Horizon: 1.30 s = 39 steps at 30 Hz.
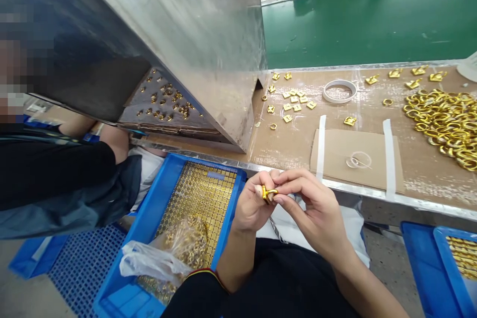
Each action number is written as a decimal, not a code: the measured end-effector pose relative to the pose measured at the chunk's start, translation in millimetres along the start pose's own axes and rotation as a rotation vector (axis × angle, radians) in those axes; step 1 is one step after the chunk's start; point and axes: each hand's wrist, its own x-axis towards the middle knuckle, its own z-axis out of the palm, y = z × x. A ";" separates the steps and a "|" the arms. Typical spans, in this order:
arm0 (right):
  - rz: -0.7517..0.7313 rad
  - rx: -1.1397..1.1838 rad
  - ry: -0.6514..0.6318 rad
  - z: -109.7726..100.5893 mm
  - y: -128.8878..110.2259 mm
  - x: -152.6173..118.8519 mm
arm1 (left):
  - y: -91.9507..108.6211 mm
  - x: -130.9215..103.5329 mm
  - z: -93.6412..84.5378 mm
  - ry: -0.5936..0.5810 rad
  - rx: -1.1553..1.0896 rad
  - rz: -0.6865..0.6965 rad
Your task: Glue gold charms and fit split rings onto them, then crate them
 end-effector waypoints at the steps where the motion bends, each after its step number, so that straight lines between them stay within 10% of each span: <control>1: 0.009 0.009 0.008 0.7 0.1 -0.7 | -1.0 0.3 -2.5 -0.015 0.049 0.064; 12: 0.335 0.415 -0.250 -6.5 -12.3 -6.4 | 12.8 3.4 -19.9 -0.141 0.708 0.729; 39: 0.247 0.337 -0.122 -7.5 -6.0 -7.0 | 30.9 -5.7 -18.5 -0.166 0.947 0.697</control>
